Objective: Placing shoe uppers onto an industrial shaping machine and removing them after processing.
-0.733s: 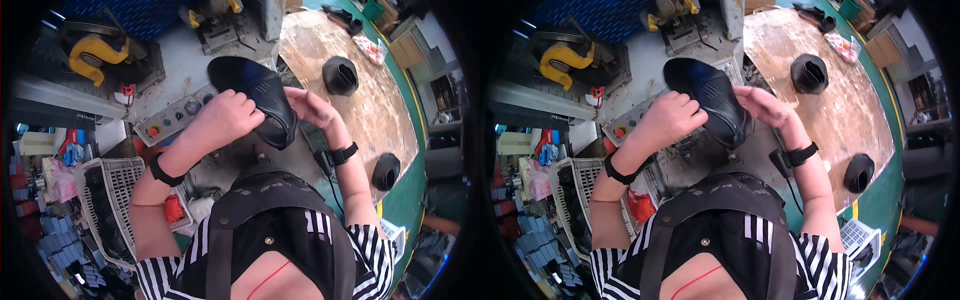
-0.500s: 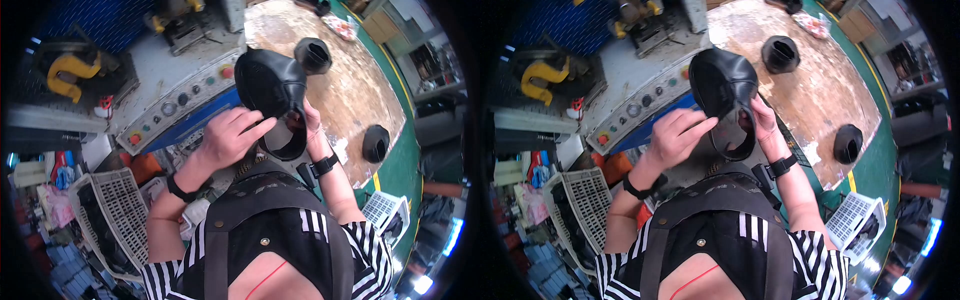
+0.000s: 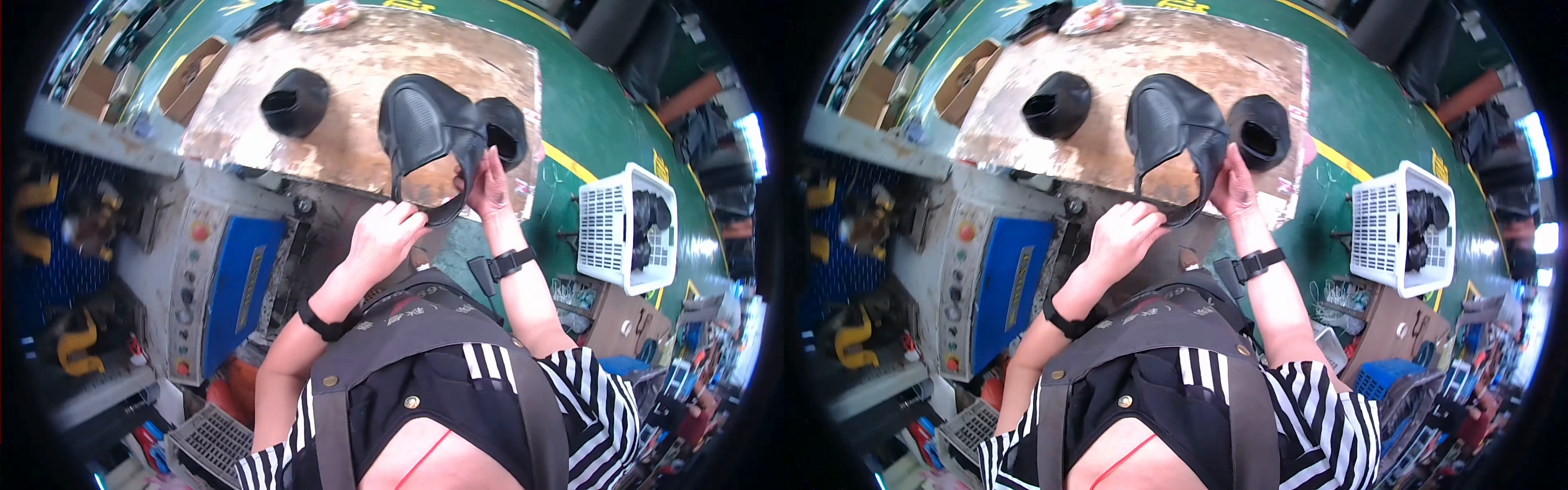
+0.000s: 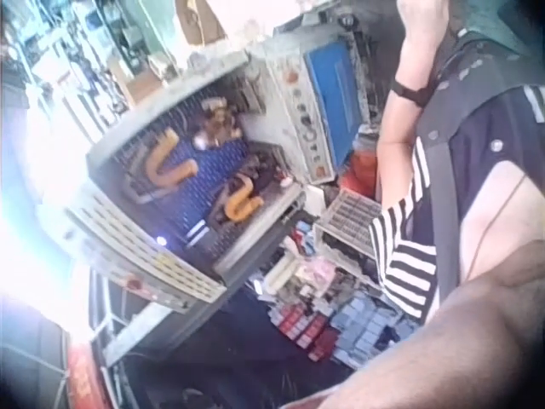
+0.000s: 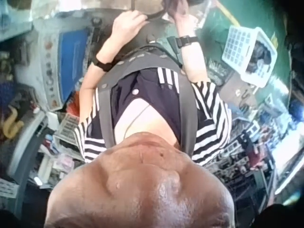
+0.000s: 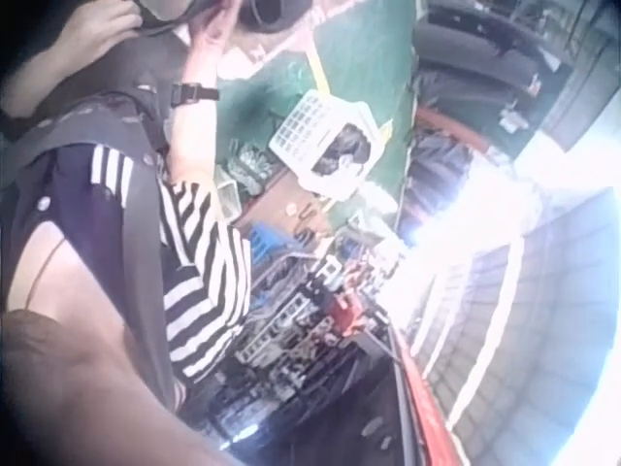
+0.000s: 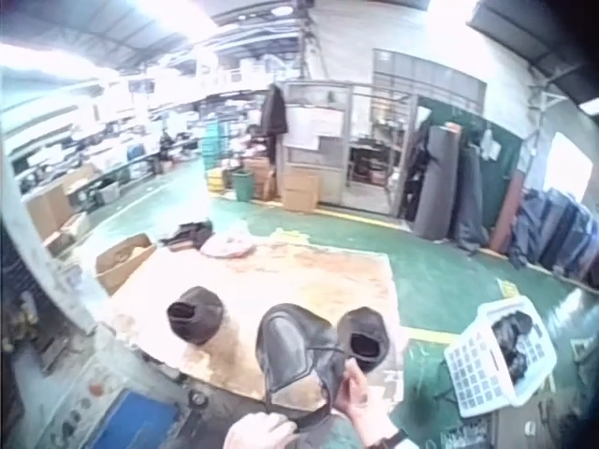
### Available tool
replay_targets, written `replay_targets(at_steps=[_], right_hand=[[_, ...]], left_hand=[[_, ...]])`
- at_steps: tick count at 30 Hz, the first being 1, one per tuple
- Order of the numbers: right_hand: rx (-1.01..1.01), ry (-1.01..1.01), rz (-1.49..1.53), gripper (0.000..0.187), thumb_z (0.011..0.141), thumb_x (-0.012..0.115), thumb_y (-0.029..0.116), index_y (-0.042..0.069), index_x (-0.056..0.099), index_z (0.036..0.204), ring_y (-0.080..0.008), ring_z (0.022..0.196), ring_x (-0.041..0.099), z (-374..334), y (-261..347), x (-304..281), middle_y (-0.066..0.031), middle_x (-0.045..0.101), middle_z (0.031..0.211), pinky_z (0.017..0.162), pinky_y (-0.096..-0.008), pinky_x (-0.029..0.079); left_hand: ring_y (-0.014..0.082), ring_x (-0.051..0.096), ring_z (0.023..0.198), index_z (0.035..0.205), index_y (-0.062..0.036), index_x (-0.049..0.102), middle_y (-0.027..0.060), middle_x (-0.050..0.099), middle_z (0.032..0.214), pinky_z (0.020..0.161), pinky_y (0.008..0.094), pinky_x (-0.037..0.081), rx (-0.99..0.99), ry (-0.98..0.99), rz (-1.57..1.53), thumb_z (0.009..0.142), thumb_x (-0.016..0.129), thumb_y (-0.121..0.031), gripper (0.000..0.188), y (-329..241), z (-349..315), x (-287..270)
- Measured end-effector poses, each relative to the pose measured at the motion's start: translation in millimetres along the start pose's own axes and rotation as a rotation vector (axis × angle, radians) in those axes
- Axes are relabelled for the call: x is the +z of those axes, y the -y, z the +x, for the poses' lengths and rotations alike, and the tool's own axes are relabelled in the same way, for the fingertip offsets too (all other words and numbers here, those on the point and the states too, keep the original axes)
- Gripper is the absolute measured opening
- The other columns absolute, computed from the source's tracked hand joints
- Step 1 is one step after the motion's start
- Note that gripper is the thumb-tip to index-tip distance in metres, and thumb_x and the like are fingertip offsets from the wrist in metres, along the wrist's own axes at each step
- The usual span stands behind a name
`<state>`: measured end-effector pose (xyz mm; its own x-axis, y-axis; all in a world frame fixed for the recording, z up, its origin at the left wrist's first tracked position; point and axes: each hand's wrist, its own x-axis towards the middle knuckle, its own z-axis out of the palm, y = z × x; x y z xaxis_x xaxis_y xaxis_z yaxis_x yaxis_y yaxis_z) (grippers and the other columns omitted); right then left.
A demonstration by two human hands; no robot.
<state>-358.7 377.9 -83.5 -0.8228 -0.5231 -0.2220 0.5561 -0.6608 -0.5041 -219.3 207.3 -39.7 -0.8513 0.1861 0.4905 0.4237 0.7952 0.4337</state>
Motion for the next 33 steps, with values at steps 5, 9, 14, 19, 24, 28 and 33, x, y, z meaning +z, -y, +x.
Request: replay_targets(at_steps=[5, 9, 14, 19, 24, 28, 33], right_hand=[[-0.271, -0.27, -0.255, 0.036, 0.088, 0.057, 0.031, 0.012, 0.053, 0.118, -0.0161, 0.093, 0.06, 11.1, 116.4, -120.1, -0.0054, 0.062, 0.106, 0.079, -0.0308, 0.047], [-0.322, -0.657, -0.489, 0.043, 0.086, 0.061, 0.024, 0.011, 0.051, 0.125, -0.0211, 0.116, 0.048, 31.9, 129.1, -163.2, -0.0085, 0.052, 0.124, 0.096, -0.0336, 0.038], [-0.596, -0.384, -1.488, 0.054, 0.084, 0.062, 0.031, 0.007, 0.046, 0.13, -0.0317, 0.123, 0.041, 70.5, 123.8, -164.9, -0.0173, 0.046, 0.13, 0.104, -0.0426, 0.029], [-0.328, -0.423, -1.999, 0.05, 0.089, 0.049, 0.046, 0.016, 0.048, 0.129, -0.0391, 0.128, 0.03, 95.5, 115.0, -191.3, -0.0176, 0.035, 0.14, 0.105, -0.0452, 0.027], [-0.261, -0.382, -1.92, 0.054, 0.091, 0.043, 0.049, 0.012, 0.048, 0.129, -0.0385, 0.129, 0.028, 114.9, 118.3, -209.5, -0.019, 0.032, 0.141, 0.107, -0.0439, 0.023], [-0.288, -0.195, -1.938, 0.058, 0.09, 0.043, 0.049, 0.007, 0.048, 0.129, -0.0377, 0.129, 0.03, 147.9, 129.2, -221.7, -0.0245, 0.03, 0.141, 0.107, -0.042, 0.024], [-0.553, -0.214, -2.153, 0.055, 0.09, 0.048, 0.043, -0.005, 0.054, 0.117, -0.0358, 0.106, 0.054, 144.2, 146.2, -198.3, -0.0255, 0.055, 0.116, 0.093, -0.0375, 0.041]], left_hand=[[0.0253, 0.054, 0.075, 0.08, -0.0091, 0.058, 0.0059, 0.052, 0.078, 0.066, 0.036, 0.045, 0.119, 0.215, 0.026, 0.074, 0.065, -0.018, 0.013, 18.2, 119.0, 118.7], [0.0272, 0.054, 0.078, 0.078, -0.0084, 0.057, 0.0074, 0.052, 0.078, 0.069, 0.0378, 0.046, 0.12, 0.228, 0.039, 0.073, 0.065, -0.017, 0.012, 66.5, 161.7, 205.1], [0.0302, 0.056, 0.098, 0.099, -0.0074, 0.063, 0.0125, 0.06, 0.1, 0.082, 0.0391, 0.048, 0.028, 0.189, -0.037, 0.067, 0.067, -0.015, 0.033, 69.3, 161.3, 239.7], [0.0333, 0.051, 0.109, 0.108, -0.0105, 0.058, 0.0136, 0.049, 0.124, 0.089, 0.0391, 0.045, -0.178, 0.171, -0.09, 0.074, 0.062, -0.015, 0.034, 47.9, 100.6, 209.8], [0.0277, 0.059, 0.096, 0.103, -0.0104, 0.061, 0.0077, 0.06, 0.107, 0.081, 0.0367, 0.049, -0.526, 0.071, -0.053, 0.081, 0.058, -0.016, 0.023, 48.9, -32.1, 96.0], [0.0271, 0.061, 0.094, 0.101, -0.012, 0.065, 0.0091, 0.064, 0.098, 0.079, 0.0371, 0.049, -1.017, -0.173, 0.05, 0.082, 0.058, -0.017, 0.021, 9.9, -172.1, -10.6], [0.0192, 0.062, 0.093, 0.106, -0.0018, 0.062, 0.0125, 0.066, 0.098, 0.082, 0.0298, 0.048, -1.297, -0.712, 0.37, 0.088, 0.054, -0.016, 0.024, -74.3, -344.7, -144.0]])
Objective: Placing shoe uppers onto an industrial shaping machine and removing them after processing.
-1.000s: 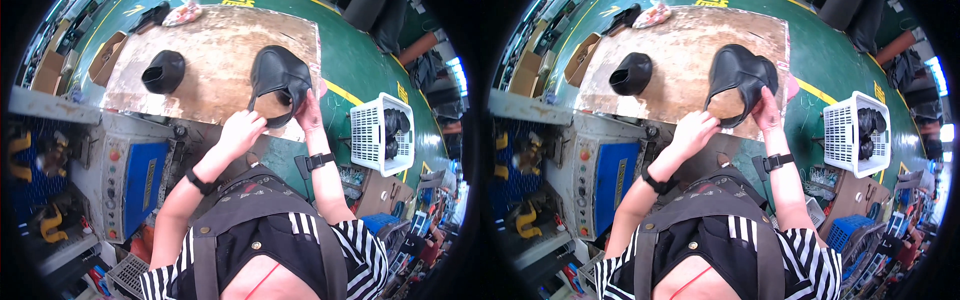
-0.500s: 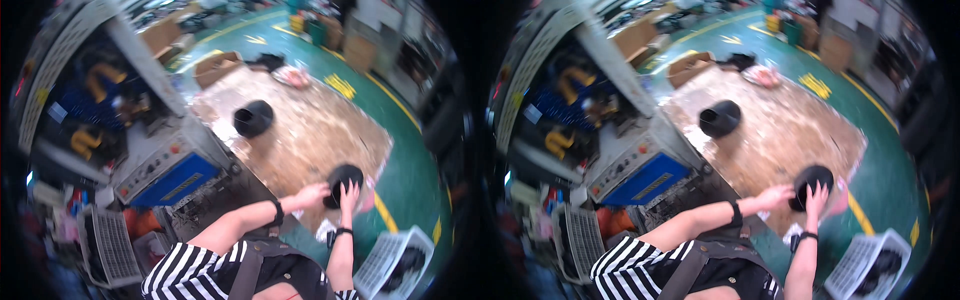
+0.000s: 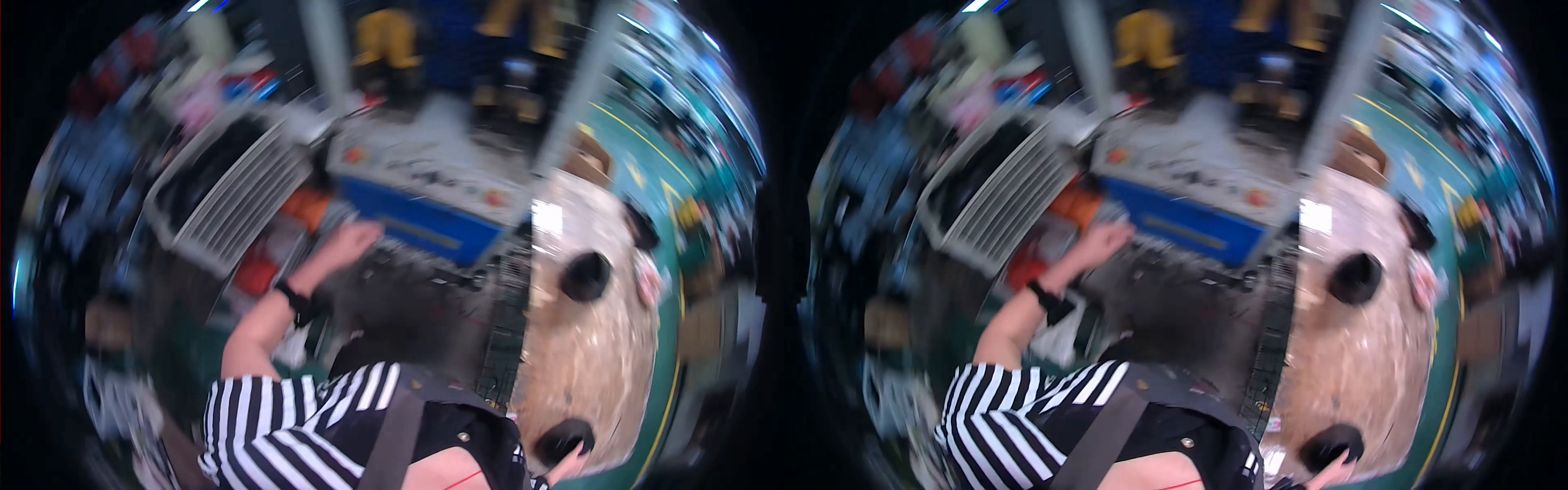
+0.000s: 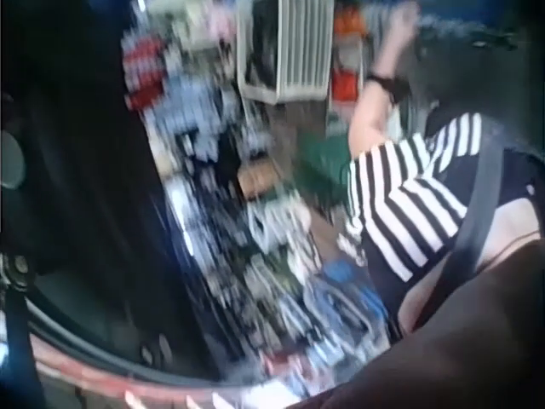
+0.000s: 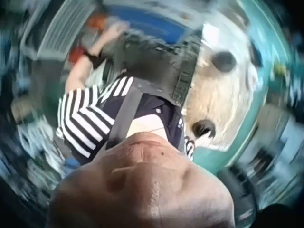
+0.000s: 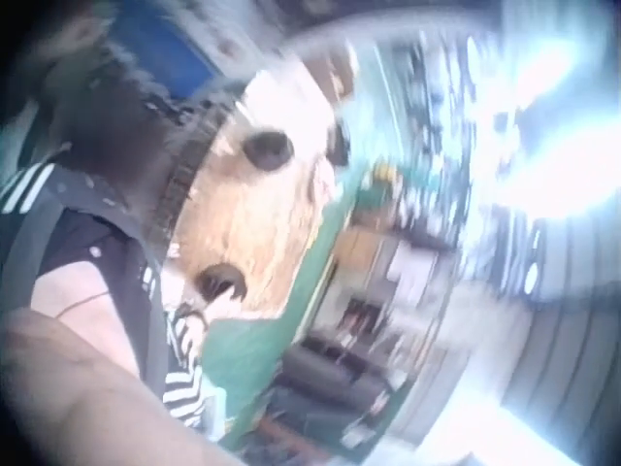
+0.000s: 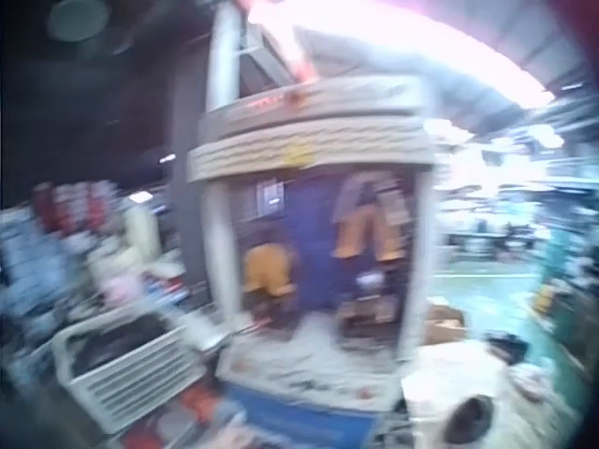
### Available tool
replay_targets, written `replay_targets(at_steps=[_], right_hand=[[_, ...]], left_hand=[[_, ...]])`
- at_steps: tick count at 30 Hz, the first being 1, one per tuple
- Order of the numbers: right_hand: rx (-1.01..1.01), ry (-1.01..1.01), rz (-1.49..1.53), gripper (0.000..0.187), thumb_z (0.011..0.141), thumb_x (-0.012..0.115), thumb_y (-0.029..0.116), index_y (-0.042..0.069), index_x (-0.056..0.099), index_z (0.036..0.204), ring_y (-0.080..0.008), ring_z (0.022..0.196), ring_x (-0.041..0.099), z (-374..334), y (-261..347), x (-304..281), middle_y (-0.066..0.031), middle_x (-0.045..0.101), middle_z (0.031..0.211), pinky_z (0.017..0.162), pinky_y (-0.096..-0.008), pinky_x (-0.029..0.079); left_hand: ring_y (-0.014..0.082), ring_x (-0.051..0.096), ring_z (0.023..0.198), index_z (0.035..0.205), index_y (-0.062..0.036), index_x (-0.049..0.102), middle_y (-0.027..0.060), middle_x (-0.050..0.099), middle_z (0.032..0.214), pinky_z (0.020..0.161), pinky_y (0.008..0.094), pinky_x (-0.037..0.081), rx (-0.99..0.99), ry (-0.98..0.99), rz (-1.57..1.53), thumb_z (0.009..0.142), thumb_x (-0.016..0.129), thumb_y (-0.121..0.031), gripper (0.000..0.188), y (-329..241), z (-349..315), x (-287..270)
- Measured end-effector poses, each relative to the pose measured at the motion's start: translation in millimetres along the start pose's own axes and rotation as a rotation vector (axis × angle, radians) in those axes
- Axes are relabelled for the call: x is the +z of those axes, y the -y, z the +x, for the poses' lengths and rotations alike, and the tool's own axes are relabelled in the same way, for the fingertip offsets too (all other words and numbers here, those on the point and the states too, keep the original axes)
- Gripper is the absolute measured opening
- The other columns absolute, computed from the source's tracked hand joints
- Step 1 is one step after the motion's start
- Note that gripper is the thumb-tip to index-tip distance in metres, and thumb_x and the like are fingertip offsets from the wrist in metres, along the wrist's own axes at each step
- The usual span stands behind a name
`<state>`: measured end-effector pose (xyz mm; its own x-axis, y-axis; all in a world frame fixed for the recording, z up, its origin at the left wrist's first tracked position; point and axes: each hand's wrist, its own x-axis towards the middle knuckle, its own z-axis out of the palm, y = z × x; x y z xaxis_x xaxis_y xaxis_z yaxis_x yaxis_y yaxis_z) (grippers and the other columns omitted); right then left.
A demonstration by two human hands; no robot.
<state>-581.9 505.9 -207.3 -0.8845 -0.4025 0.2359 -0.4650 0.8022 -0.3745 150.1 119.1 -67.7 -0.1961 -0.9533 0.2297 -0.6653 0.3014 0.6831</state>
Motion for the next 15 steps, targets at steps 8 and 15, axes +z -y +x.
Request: replay_targets(at_steps=[8, 15], right_hand=[[-0.404, 0.202, 0.34, 0.032, 0.091, 0.049, 0.021, 0.001, 0.059, 0.113, -0.0284, 0.104, 0.056, -63.7, 344.2, 72.0, -0.0164, 0.06, 0.113, 0.091, -0.0331, 0.042], [-0.81, 0.931, 0.784, 0.023, 0.089, 0.051, 0.007, -0.005, 0.059, 0.108, -0.0166, 0.101, 0.055, -224.7, 617.7, 95.6, -0.0102, 0.061, 0.108, 0.092, -0.0277, 0.04]], left_hand=[[0.0128, 0.06, 0.091, 0.113, -0.0031, 0.06, 0.0055, 0.066, 0.092, 0.082, 0.0247, 0.045, -0.395, -0.545, 0.184, 0.087, 0.051, -0.002, 0.027, 164.0, -114.9, -355.5], [0.0293, 0.031, 0.132, 0.119, -0.01, 0.056, 0.0113, 0.047, 0.132, 0.108, 0.0386, 0.025, -0.32, -0.09, 0.555, 0.084, 0.06, -0.027, 0.039, 223.5, -126.4, -435.1]])
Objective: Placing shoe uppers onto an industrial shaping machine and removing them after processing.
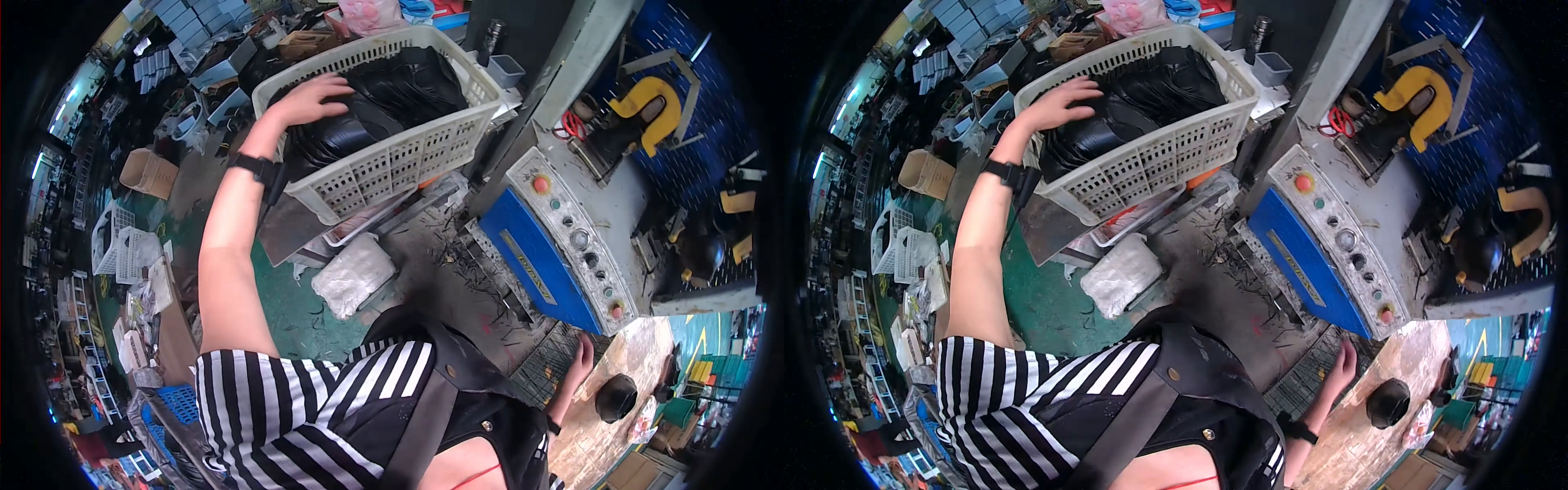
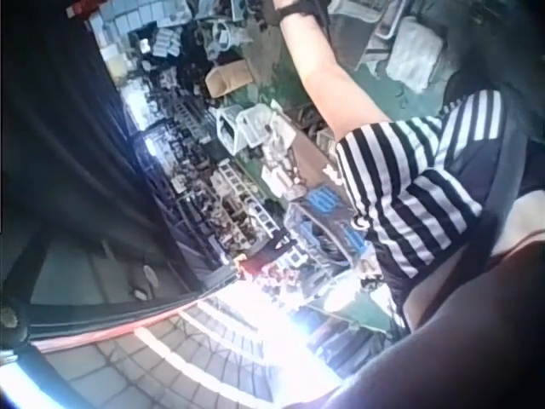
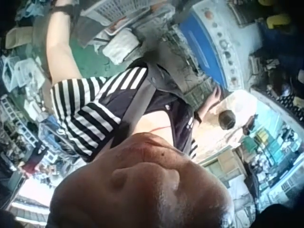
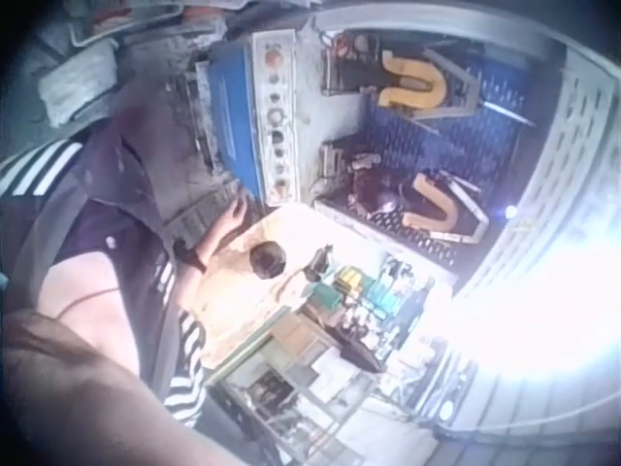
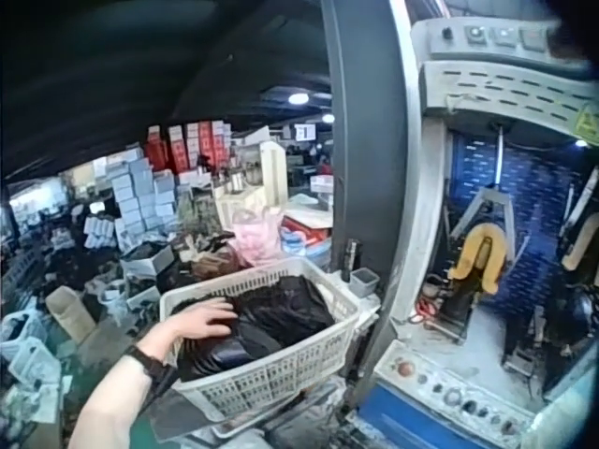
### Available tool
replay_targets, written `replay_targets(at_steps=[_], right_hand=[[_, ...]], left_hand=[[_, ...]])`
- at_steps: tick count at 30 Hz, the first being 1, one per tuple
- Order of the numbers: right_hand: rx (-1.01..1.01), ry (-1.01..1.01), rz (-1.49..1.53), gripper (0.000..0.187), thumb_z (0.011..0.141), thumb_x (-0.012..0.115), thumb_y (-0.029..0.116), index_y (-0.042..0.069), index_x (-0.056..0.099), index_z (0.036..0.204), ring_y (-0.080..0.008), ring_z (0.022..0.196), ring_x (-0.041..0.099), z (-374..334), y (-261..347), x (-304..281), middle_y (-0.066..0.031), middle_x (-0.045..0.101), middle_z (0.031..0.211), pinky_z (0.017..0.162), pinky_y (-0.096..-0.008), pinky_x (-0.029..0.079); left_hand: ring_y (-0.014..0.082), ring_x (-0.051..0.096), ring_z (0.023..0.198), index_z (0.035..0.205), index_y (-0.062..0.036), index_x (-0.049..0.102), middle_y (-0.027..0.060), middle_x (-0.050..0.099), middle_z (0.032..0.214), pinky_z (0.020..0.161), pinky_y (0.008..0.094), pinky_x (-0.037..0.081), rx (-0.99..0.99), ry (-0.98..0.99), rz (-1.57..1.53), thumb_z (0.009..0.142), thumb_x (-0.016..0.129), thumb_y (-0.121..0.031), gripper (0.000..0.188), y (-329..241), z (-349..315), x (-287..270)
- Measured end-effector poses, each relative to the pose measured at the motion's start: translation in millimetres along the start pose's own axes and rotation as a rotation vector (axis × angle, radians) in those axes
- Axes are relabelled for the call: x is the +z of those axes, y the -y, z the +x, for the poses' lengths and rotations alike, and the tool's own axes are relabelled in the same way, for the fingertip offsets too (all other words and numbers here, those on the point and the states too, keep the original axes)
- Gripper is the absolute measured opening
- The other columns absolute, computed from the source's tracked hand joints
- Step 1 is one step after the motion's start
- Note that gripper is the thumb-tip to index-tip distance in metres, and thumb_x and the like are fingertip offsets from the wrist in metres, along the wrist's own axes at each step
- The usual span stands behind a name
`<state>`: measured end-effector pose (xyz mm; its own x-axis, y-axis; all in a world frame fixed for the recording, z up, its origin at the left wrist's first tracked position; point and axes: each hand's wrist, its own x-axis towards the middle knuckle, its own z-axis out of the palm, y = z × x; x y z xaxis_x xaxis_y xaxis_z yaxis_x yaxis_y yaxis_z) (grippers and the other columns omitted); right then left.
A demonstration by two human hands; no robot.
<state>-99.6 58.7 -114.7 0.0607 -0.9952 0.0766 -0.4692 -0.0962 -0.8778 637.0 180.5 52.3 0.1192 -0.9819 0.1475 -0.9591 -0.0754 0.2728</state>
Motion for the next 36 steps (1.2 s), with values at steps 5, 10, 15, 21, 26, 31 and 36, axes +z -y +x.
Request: replay_targets(at_steps=[5, 10, 15, 21, 26, 31, 36], right_hand=[[-0.011, 0.314, 0.096, 0.021, 0.088, 0.054, 0.005, 0.0, 0.061, 0.107, -0.0105, 0.091, 0.056, 29.2, 87.9, 85.3, -0.0048, 0.063, 0.101, 0.082, -0.0233, 0.043], [-0.202, 0.518, 0.229, 0.024, 0.086, 0.056, 0.008, 0.002, 0.06, 0.109, -0.0134, 0.098, 0.058, 55.7, 202.4, 123.0, -0.0059, 0.064, 0.105, 0.086, -0.0272, 0.044], [-0.639, 0.213, 0.346, 0.033, 0.085, 0.06, 0.012, 0.003, 0.054, 0.117, -0.0182, 0.102, 0.055, 84.8, 268.2, 87.5, -0.0082, 0.061, 0.109, 0.093, -0.0322, 0.039], [-0.134, 0.555, 0.643, 0.018, 0.081, 0.068, 0.009, 0.0, 0.061, 0.095, -0.0036, 0.075, 0.055, 102.5, 180.7, -16.1, 0.0047, 0.062, 0.08, 0.067, -0.0208, 0.045], [-0.014, 0.507, 0.754, 0.019, 0.078, 0.069, 0.009, 0.0, 0.063, 0.094, -0.0044, 0.077, 0.057, 123.2, 115.4, -110.1, 0.0013, 0.063, 0.083, 0.07, -0.02, 0.046], [-0.09, 0.059, 0.867, 0.024, 0.085, 0.064, 0.018, 0.0, 0.061, 0.102, -0.0064, 0.082, 0.057, 192.8, 110.3, -176.4, -0.0011, 0.063, 0.092, 0.075, -0.0223, 0.047], [-0.162, -0.065, 1.039, 0.023, 0.088, 0.061, 0.022, 0.002, 0.061, 0.098, -0.0082, 0.076, 0.059, 305.5, 142.3, -216.5, -0.0025, 0.064, 0.087, 0.07, -0.0219, 0.046]], left_hand=[[0.0236, 0.057, 0.08, 0.083, -0.0028, 0.063, 0.0109, 0.061, 0.083, 0.069, 0.0358, 0.044, -0.019, 0.441, -0.072, 0.079, 0.066, -0.025, 0.023, -23.9, 61.2, -20.0], [0.0146, 0.048, 0.061, 0.079, 0.0008, 0.058, 0.0088, 0.053, 0.064, 0.059, 0.0312, 0.04, 0.108, 0.145, -0.221, 0.08, 0.066, -0.019, 0.022, -162.5, 85.6, -63.4], [0.0109, 0.047, 0.056, 0.08, -0.0012, 0.058, 0.0086, 0.053, 0.063, 0.054, 0.0271, 0.04, 0.455, 0.223, -0.465, 0.079, 0.067, -0.014, 0.016, -321.6, 124.7, -27.7], [0.0042, 0.054, 0.087, 0.103, -0.0002, 0.06, -0.0023, 0.061, 0.09, 0.076, 0.0205, 0.043, 0.304, 0.87, -1.184, 0.088, 0.061, -0.016, 0.021, -434.3, 172.9, 93.9], [0.0045, 0.054, 0.083, 0.104, -0.0017, 0.059, -0.003, 0.06, 0.093, 0.076, 0.0201, 0.042, 0.289, 1.256, -1.338, 0.087, 0.059, -0.012, 0.02, -493.4, 221.4, 187.1], [0.003, 0.05, 0.08, 0.093, -0.0059, 0.06, -0.0058, 0.058, 0.088, 0.074, 0.0188, 0.04, 0.475, 0.793, -1.394, 0.088, 0.059, -0.016, 0.012, -605.8, 303.7, 144.4], [0.0033, 0.051, 0.067, 0.098, -0.0065, 0.066, -0.0039, 0.062, 0.081, 0.059, 0.0185, 0.04, 0.43, 0.267, -1.416, 0.088, 0.059, -0.02, 0.019, -674.9, 396.0, 134.5]])
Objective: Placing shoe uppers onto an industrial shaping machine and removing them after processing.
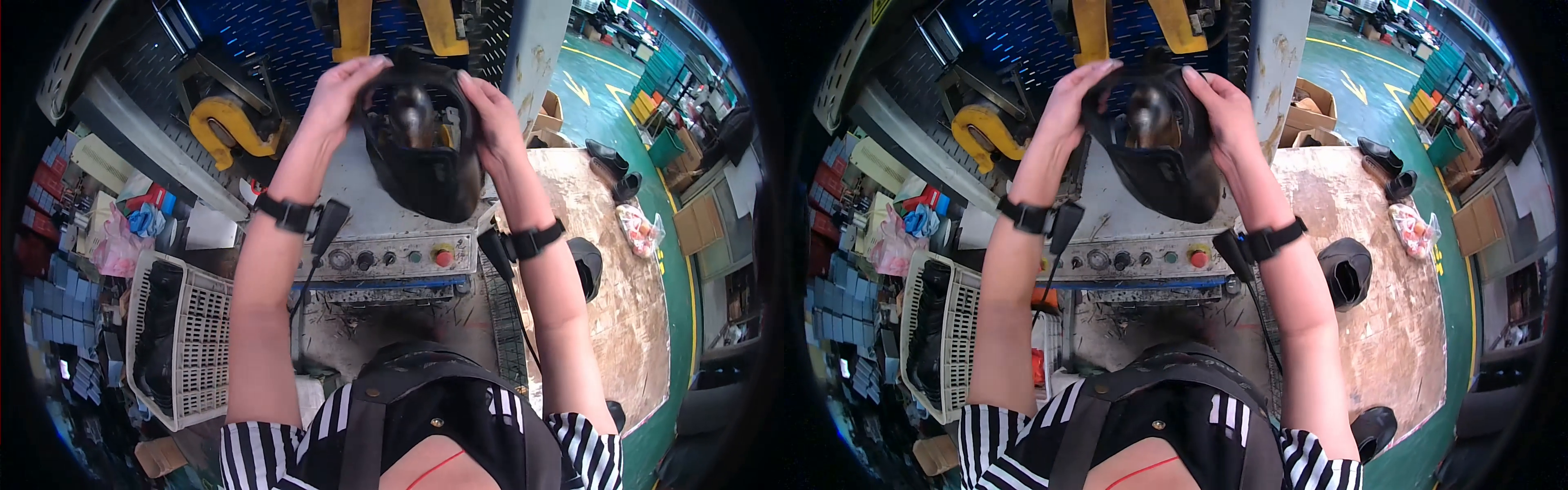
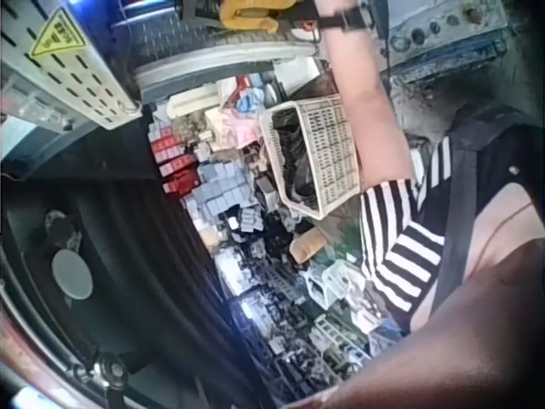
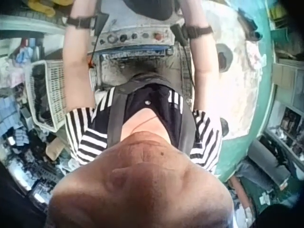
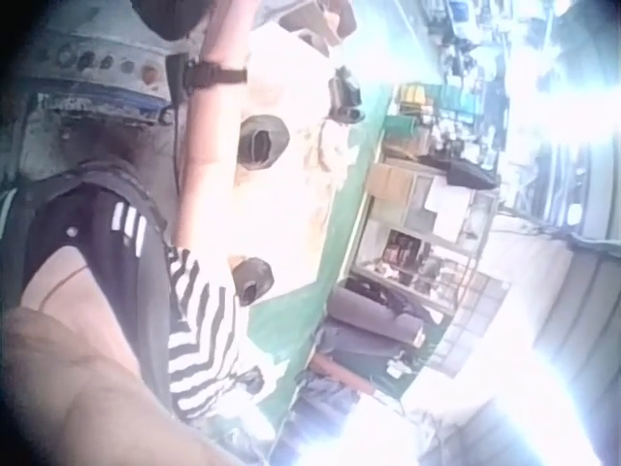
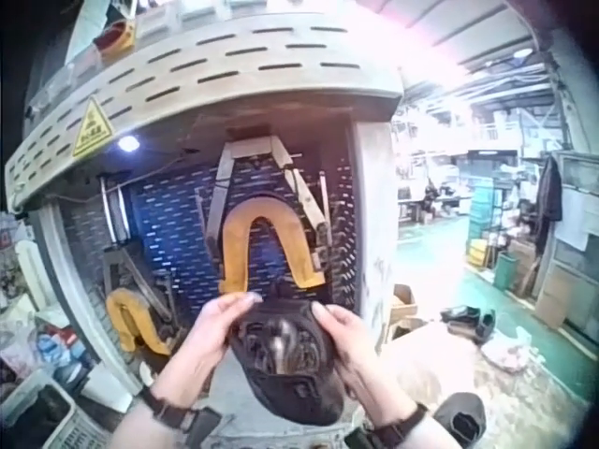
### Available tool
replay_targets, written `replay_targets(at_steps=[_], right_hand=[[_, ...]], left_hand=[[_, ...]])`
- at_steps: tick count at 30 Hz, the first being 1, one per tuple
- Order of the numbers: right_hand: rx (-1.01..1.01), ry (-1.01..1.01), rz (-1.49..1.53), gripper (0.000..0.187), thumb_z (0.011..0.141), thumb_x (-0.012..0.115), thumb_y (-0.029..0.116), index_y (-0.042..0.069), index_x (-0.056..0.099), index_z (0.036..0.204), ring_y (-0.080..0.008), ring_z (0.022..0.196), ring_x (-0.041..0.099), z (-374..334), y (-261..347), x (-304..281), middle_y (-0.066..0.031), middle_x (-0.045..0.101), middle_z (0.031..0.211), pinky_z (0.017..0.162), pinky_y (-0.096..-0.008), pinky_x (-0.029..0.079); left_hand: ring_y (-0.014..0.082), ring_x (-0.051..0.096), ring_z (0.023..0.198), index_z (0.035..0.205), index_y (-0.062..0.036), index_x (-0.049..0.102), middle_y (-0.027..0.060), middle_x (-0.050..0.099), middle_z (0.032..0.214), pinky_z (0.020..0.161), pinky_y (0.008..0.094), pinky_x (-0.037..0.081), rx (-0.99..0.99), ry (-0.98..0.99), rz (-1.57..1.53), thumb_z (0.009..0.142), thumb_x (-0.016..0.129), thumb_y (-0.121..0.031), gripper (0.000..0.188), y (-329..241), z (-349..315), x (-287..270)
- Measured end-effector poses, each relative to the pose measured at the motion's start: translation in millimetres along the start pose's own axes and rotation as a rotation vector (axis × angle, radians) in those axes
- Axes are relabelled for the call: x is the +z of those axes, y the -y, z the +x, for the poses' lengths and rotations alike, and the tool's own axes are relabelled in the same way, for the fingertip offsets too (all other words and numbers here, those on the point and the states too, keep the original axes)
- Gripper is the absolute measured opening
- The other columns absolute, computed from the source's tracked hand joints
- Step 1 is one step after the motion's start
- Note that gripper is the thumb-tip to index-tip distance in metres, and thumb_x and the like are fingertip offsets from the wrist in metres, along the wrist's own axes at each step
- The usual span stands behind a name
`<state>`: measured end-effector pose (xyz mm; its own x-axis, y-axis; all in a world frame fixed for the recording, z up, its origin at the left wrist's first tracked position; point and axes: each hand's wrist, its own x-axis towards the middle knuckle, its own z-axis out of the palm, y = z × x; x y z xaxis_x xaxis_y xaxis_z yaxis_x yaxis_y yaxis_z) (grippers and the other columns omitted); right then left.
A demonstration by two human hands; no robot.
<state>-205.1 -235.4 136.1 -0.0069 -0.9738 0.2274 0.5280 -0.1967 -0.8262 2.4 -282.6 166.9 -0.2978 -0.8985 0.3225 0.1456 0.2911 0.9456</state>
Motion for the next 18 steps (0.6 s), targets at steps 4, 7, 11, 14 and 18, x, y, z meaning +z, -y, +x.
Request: replay_targets(at_steps=[4, 7, 11, 14, 18], right_hand=[[0.151, -0.165, 0.141, 0.021, 0.087, 0.063, 0.024, 0.003, 0.063, 0.092, -0.0079, 0.068, 0.059, 19.8, -41.1, -15.1, -0.002, 0.065, 0.081, 0.06, -0.0217, 0.048], [0.191, -0.225, 0.205, 0.021, 0.084, 0.068, 0.023, 0.004, 0.06, 0.08, -0.0079, 0.057, 0.055, 14.9, -53.2, -17.1, -0.0003, 0.061, 0.07, 0.052, -0.0209, 0.045], [0.267, -0.14, 0.122, 0.031, 0.087, 0.061, 0.036, 0.006, 0.06, 0.091, -0.0094, 0.061, 0.057, -10.9, -69.5, -56.2, -0.0013, 0.062, 0.073, 0.056, -0.0217, 0.046], [0.468, -0.288, 0.2, 0.041, 0.091, 0.052, 0.043, 0.007, 0.058, 0.11, -0.0148, 0.086, 0.062, -92.2, -72.7, -28.6, -0.0059, 0.066, 0.098, 0.077, -0.0297, 0.049], [0.532, -0.34, 0.501, 0.046, 0.091, 0.047, 0.044, 0.007, 0.054, 0.118, -0.0203, 0.105, 0.058, -157.5, -98.0, 2.6, -0.0071, 0.061, 0.115, 0.092, -0.0372, 0.045]], left_hand=[[0.004, 0.05, 0.059, 0.104, -0.0057, 0.066, -0.0029, 0.062, 0.078, 0.049, 0.0186, 0.039, -0.208, -0.116, -0.087, 0.089, 0.052, -0.014, 0.021, 41.8, 19.3, 1.5], [0.0109, 0.058, 0.077, 0.111, -0.006, 0.063, 0.0012, 0.065, 0.092, 0.068, 0.0221, 0.048, -0.064, -0.07, 0.003, 0.091, 0.049, -0.007, 0.025, 43.3, 23.0, 9.3], [0.0169, 0.058, 0.103, 0.112, -0.0043, 0.063, 0.0064, 0.062, 0.111, 0.092, 0.0259, 0.046, 0.154, 0.203, 0.241, 0.086, 0.055, -0.003, 0.027, 26.8, 28.6, 5.8], [0.0166, 0.058, 0.104, 0.107, -0.0081, 0.067, 0.0038, 0.062, 0.111, 0.093, 0.0272, 0.045, 0.26, 0.239, 0.456, 0.085, 0.055, -0.003, 0.025, 27.5, 26.8, -7.4], [0.0182, 0.057, 0.103, 0.105, -0.0087, 0.067, 0.0048, 0.063, 0.109, 0.096, 0.0274, 0.042, 0.432, 0.267, 0.533, 0.085, 0.053, -0.003, 0.025, 31.4, 26.5, -8.8]])
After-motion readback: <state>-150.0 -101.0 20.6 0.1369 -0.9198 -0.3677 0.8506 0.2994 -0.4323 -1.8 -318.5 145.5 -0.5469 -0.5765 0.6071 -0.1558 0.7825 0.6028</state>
